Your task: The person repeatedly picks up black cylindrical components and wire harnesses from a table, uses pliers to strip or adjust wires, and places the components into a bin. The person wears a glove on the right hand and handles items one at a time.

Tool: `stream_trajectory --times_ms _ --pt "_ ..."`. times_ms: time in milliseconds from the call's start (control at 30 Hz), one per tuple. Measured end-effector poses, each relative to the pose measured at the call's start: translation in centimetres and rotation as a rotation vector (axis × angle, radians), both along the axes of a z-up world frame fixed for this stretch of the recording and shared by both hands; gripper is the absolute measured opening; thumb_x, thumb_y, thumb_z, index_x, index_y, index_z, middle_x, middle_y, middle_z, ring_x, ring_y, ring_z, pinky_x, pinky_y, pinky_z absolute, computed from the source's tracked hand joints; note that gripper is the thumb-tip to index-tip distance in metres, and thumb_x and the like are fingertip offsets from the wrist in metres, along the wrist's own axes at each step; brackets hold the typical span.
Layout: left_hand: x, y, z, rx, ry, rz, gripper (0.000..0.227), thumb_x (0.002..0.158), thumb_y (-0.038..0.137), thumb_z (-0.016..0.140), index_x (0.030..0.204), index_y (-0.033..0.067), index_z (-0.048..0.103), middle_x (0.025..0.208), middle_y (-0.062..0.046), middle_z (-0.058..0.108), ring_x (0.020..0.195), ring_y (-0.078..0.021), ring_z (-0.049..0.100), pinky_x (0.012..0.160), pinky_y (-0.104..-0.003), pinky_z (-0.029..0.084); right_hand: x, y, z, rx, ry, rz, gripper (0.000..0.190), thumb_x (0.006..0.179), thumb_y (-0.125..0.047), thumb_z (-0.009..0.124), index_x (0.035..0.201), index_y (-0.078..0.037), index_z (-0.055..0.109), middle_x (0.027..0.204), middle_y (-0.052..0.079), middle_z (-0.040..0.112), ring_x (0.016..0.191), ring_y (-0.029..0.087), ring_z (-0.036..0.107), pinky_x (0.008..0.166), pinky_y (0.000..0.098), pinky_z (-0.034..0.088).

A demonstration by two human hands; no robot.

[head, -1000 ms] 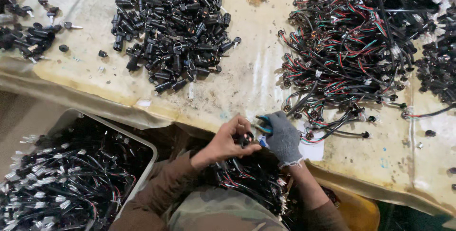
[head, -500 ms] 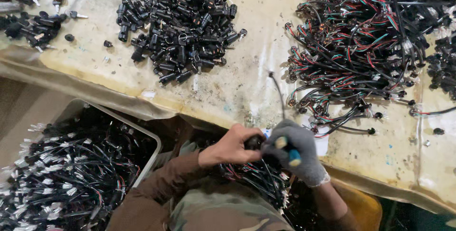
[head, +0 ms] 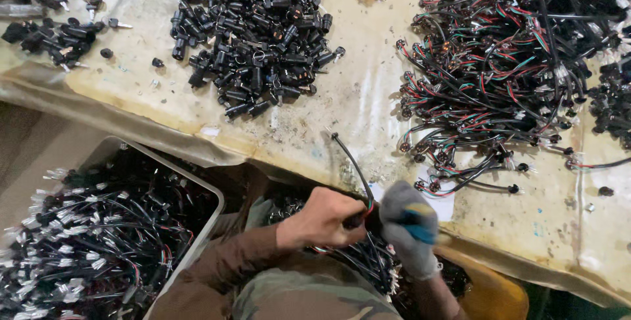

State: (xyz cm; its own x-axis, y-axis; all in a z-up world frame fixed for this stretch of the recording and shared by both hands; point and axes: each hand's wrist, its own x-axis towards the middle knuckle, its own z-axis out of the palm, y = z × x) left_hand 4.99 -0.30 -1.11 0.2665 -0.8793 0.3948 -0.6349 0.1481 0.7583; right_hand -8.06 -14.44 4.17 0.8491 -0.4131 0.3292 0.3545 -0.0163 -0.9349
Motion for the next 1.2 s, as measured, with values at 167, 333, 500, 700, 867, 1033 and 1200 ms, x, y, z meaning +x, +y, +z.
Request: stream_trajectory --times_ms 167,333,500,700,867,1033,1200 --pt "-3.9 0.7 0.6 -0.108 -0.003 -0.097 0.03 0.079 0.027 0.079 0.097 0.0063 0.067 0.075 -0.011 0.064 0.069 -0.035 0.066 0.06 -0.045 0.051 -2.8 0.8 -0.5 0.832 -0.151 0.325 0.057 0.087 -0.064 0.074 0.078 -0.017 0.044 0.066 -0.002 0.052 0.057 0.015 0.049 0.056 0.0311 0.041" --pt "-5.8 1.7 0.0 -0.064 0.206 -0.065 0.025 0.081 0.023 0.077 0.1 0.0094 0.069 0.08 -0.01 0.066 0.073 -0.0325 0.069 0.064 -0.042 0.055 -3.5 2.1 -2.0 0.799 -0.205 0.244 0.053 0.098 -0.057 0.067 0.076 -0.013 0.048 0.063 -0.001 0.048 0.053 0.016 0.045 0.052 0.0326 0.041" --pt "-4.6 0.3 0.3 -0.032 0.113 -0.068 0.023 0.079 0.023 0.08 0.095 0.0099 0.069 0.078 -0.01 0.066 0.07 -0.0338 0.067 0.06 -0.043 0.053 -3.6 2.4 -1.9 0.594 -0.134 0.214 0.048 0.101 -0.05 0.065 0.077 -0.012 0.05 0.067 0.002 0.05 0.057 0.018 0.045 0.056 0.034 0.039" --pt "2.8 2.6 2.9 0.052 0.213 -0.574 0.023 0.084 0.029 0.074 0.099 0.0113 0.07 0.086 -0.011 0.068 0.082 -0.0327 0.068 0.072 -0.044 0.053 -0.7 -4.6 -1.4 0.239 -0.021 0.005 0.028 0.098 -0.029 0.073 0.089 -0.01 0.055 0.076 0.0 0.055 0.06 0.011 0.046 0.052 0.0254 0.037" --pt "4.1 1.5 0.3 0.247 -0.204 -0.875 0.05 0.077 0.04 0.078 0.117 0.0112 0.072 0.1 -0.017 0.072 0.093 -0.0377 0.066 0.075 -0.046 0.051 4.1 -12.6 -1.4 -0.918 0.355 -0.228 0.023 0.077 -0.004 0.078 0.098 -0.007 0.069 0.1 0.008 0.075 0.083 0.024 0.071 0.072 0.035 0.056" --pt "14.5 -11.0 -3.8 0.169 -0.062 -0.779 0.054 0.09 0.045 0.075 0.13 0.0094 0.07 0.111 -0.012 0.069 0.108 -0.0281 0.063 0.099 -0.04 0.05 7.4 -14.3 -2.9 -1.254 0.428 -0.025 0.025 0.071 -0.005 0.072 0.095 -0.01 0.072 0.096 0.01 0.074 0.097 0.036 0.067 0.082 0.0442 0.053" --pt "34.0 -19.3 -4.2 0.186 -0.694 0.634 0.086 0.091 0.079 0.059 0.146 0.0138 0.057 0.155 -0.021 0.042 0.145 -0.0473 0.026 0.11 -0.075 0.016 6.9 -12.7 -4.9 -1.054 0.409 -0.243 0.014 0.083 -0.015 0.073 0.097 -0.011 0.072 0.095 0.01 0.073 0.088 0.032 0.07 0.075 0.0415 0.055"
